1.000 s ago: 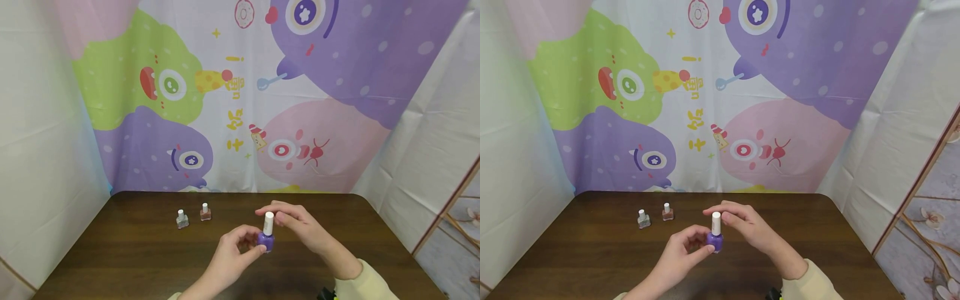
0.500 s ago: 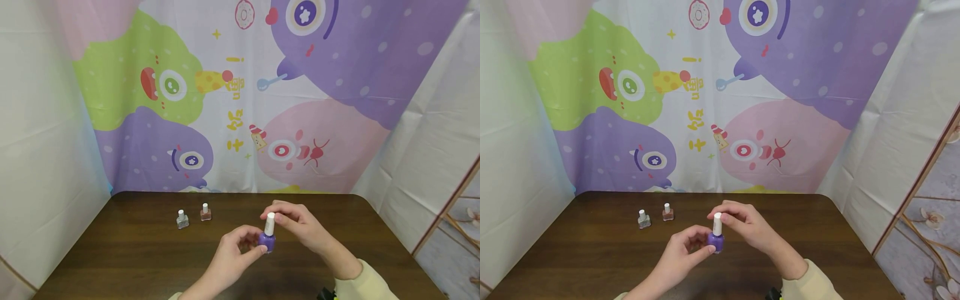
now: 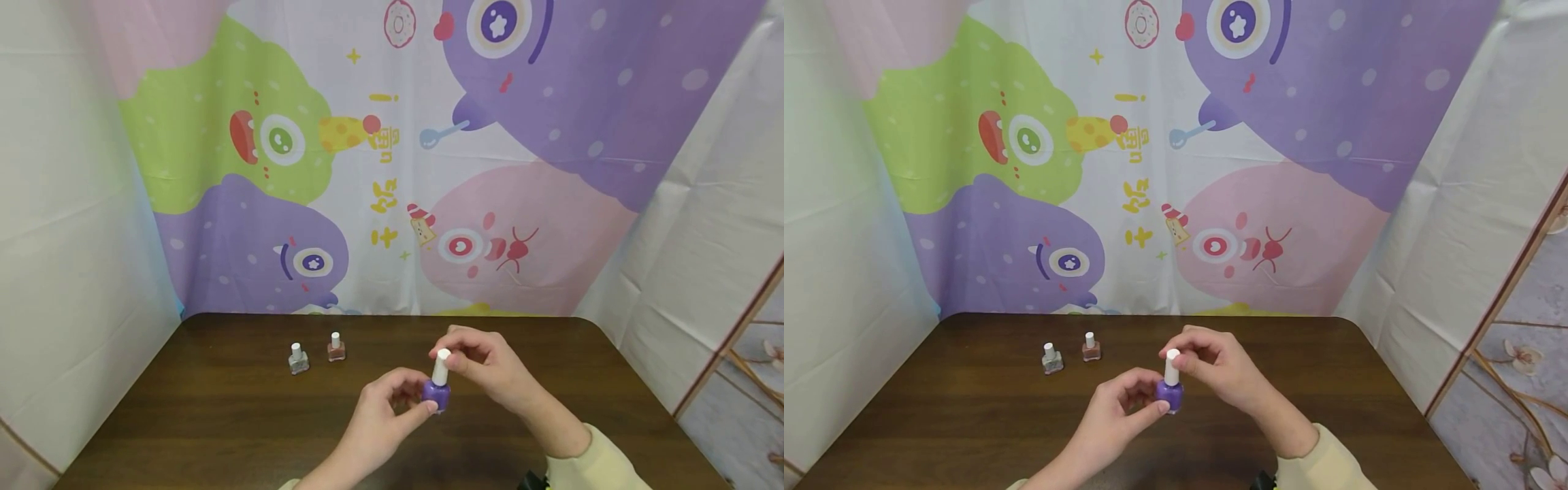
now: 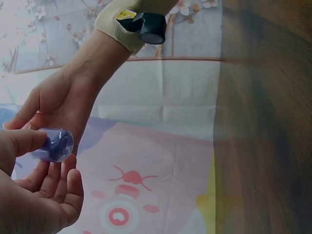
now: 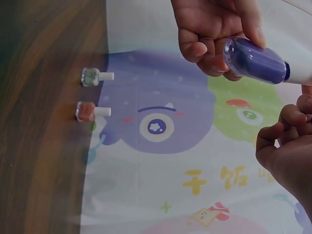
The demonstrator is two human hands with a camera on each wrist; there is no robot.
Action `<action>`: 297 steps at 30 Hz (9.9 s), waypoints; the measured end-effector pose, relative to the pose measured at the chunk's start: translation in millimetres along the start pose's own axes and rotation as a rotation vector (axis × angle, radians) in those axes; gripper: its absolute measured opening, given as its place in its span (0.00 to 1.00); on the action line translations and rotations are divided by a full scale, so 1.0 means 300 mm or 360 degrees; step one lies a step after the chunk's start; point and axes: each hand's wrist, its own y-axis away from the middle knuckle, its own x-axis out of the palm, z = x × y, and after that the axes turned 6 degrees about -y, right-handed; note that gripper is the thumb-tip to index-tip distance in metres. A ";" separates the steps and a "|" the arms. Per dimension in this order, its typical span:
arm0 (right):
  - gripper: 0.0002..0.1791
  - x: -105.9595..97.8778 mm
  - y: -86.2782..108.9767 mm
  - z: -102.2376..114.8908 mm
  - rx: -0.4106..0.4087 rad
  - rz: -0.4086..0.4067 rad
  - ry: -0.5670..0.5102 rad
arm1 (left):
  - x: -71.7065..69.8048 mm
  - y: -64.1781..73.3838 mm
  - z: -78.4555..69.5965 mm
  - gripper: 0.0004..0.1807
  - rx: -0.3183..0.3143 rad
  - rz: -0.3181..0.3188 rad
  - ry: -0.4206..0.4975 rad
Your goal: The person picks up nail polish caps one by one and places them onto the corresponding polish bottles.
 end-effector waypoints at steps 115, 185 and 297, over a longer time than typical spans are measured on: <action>0.10 0.011 -0.007 -0.011 0.0069 -0.0122 0.0342 | -0.013 -0.001 0.001 0.11 0.0004 -0.0037 0.0032; 0.07 0.004 -0.010 0.004 -0.0003 -0.0074 0.0231 | -0.011 0.000 -0.005 0.11 0.0032 -0.0025 0.0070; 0.12 0.007 -0.013 -0.001 -0.0026 -0.0187 0.0145 | 0.007 -0.009 -0.021 0.11 -0.0040 -0.0007 0.0054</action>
